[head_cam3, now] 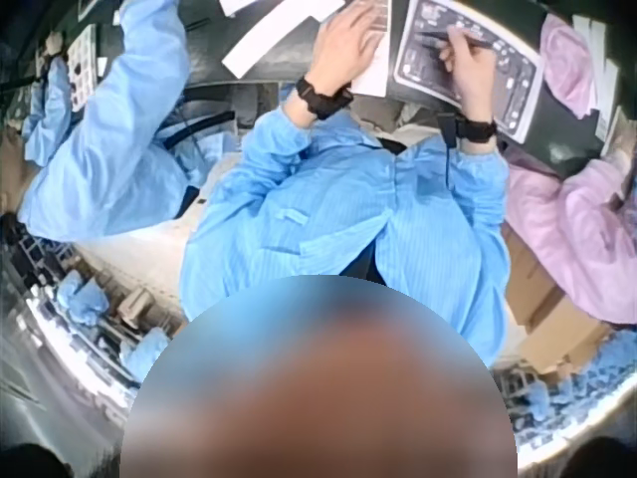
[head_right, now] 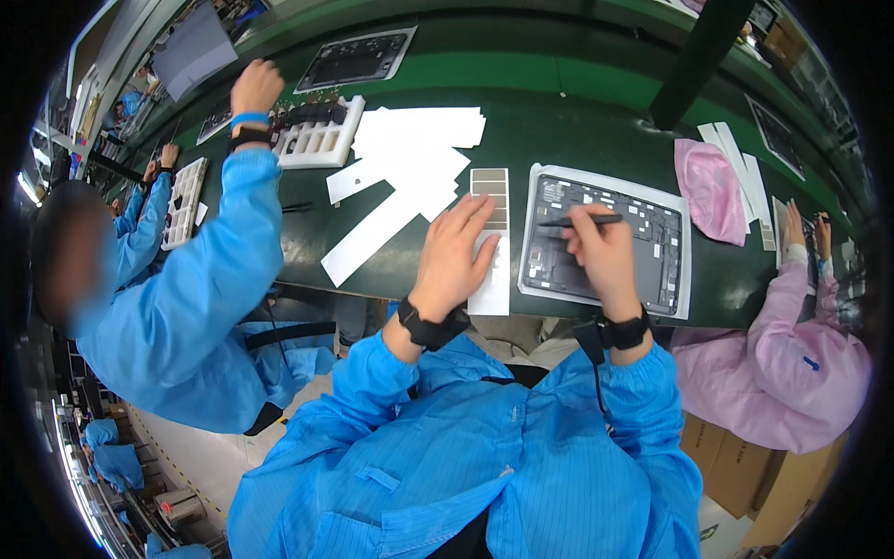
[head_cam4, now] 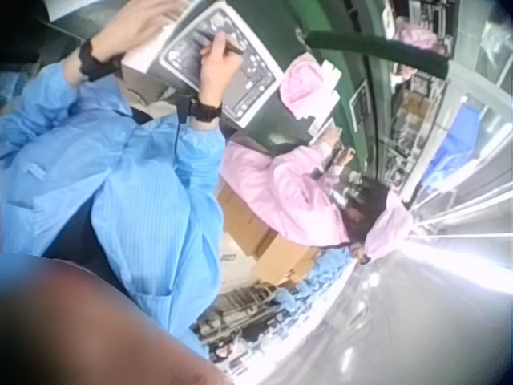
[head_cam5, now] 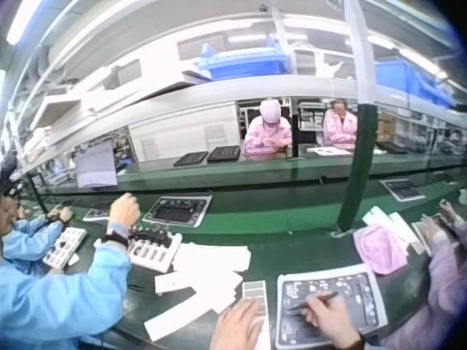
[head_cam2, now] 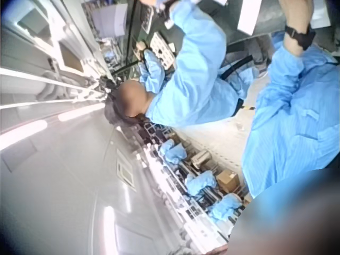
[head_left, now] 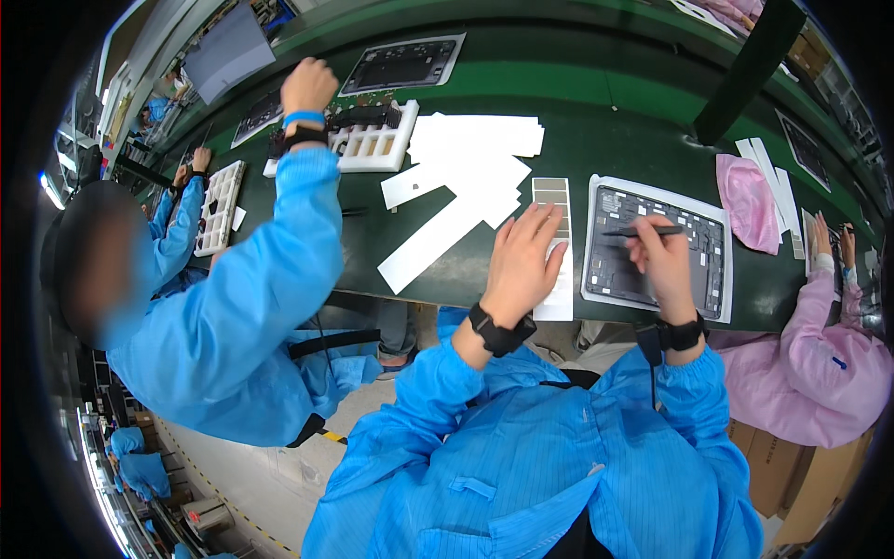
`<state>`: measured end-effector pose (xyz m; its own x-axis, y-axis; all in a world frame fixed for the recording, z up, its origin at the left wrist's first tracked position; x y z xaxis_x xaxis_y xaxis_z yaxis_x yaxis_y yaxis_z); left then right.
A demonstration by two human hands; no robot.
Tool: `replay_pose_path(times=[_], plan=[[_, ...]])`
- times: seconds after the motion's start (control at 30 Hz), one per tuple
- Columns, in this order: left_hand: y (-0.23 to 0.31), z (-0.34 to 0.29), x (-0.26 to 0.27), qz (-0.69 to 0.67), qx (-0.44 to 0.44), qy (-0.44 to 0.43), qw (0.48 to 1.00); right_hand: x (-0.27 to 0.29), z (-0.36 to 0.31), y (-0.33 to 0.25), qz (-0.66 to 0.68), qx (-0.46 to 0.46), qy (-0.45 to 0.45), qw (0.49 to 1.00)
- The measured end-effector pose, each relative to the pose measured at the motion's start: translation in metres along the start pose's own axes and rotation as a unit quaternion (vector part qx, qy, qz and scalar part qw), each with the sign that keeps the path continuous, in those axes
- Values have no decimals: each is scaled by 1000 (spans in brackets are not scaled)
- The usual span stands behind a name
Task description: Applying adhesive strips and small components to an electronic housing using a pen-like tool.
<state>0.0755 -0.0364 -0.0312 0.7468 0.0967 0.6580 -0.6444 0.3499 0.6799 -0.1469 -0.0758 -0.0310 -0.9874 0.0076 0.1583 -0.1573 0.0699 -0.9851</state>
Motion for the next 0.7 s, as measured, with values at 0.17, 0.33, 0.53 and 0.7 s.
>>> replay_pose_path(times=[0.17,0.33,0.53,0.7], plan=[[-14,-1,-12,47,-3,-52,998,-42,15,15,-52,59,-73,994],[-12,-5,-10,67,-12,-36,997,-46,14,17,-83,68,-84,991],[-12,-5,-10,69,-14,-37,997,-50,11,14,-70,49,-91,992],[-13,-5,-10,72,-10,-42,996,-48,14,15,-14,42,-98,994]])
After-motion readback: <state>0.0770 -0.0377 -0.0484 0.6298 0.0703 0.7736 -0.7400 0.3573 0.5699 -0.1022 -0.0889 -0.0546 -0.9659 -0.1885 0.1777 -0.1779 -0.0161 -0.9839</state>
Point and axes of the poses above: each hand's wrist, its own z-axis towards the middle knuckle, its own x-axis out of the back of the hand, y = z × x, the point moved 4 cm from there along z, towards the middle knuckle, and after that the axes turned 11 degrees about -z, right-handed, at the moved point
